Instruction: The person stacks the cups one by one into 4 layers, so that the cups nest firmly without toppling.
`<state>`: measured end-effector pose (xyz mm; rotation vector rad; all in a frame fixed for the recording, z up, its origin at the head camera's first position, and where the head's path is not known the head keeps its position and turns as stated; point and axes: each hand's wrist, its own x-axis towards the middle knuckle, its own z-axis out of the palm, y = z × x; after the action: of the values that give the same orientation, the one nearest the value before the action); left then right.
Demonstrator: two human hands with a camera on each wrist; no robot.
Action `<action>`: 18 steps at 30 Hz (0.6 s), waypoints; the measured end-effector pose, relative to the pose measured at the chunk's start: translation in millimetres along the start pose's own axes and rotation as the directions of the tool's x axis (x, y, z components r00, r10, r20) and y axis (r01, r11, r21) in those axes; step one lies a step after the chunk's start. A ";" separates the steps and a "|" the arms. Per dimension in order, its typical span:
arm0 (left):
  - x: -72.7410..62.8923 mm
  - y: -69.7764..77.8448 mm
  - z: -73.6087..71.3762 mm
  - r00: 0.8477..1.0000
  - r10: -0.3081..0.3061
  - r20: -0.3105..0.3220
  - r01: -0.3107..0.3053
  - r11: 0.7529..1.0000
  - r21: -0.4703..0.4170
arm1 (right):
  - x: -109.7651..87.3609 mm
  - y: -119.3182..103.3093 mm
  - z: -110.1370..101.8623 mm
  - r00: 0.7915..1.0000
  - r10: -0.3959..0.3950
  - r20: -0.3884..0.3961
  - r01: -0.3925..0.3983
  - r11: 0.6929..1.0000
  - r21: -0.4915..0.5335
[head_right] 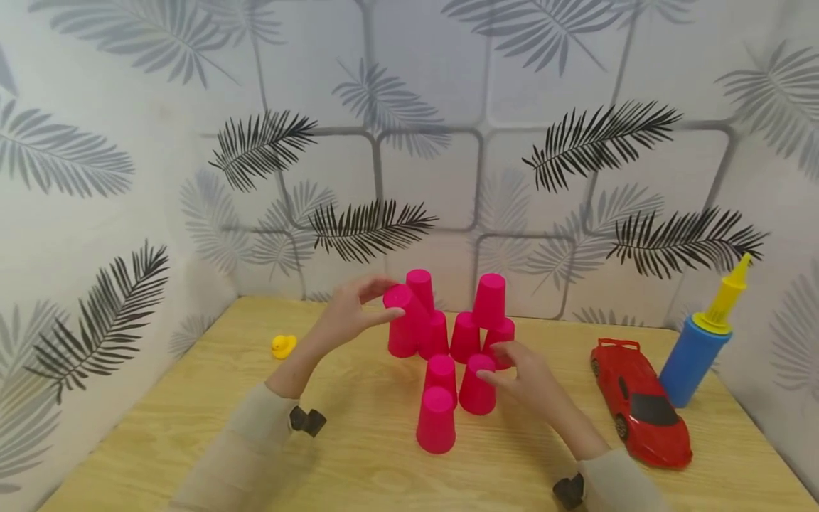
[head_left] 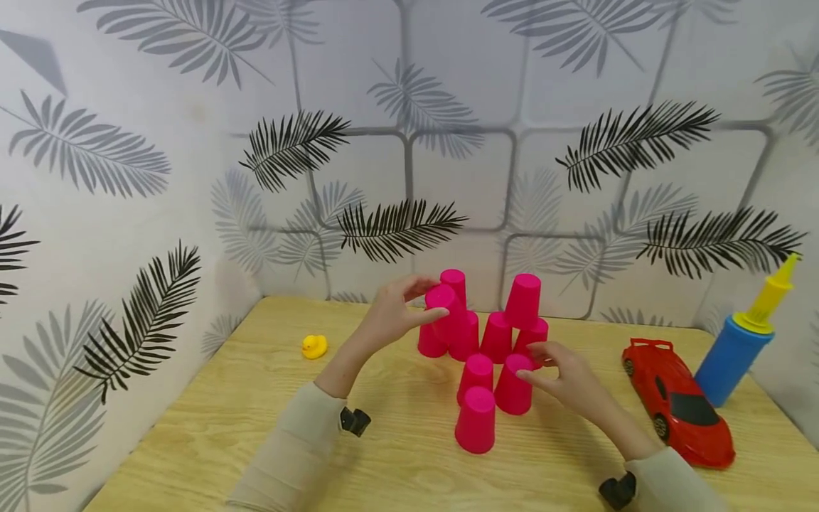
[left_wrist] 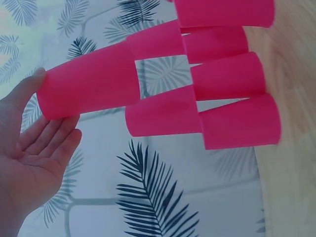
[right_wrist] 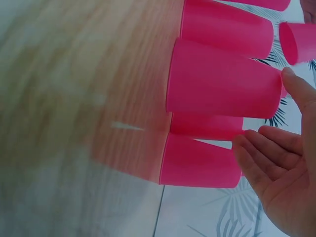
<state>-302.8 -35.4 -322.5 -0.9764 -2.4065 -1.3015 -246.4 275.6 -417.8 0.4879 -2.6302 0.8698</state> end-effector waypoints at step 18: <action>74.2 11.7 31.3 0.983 0.116 0.145 -0.141 0.974 0.179 | -7.2 -1.8 1.2 0.998 -0.032 0.054 0.033 0.999 -0.020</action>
<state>-347.6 27.4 -296.4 -1.1753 -2.4623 -0.9716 -239.5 275.0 -420.7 0.5548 -2.6694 0.8289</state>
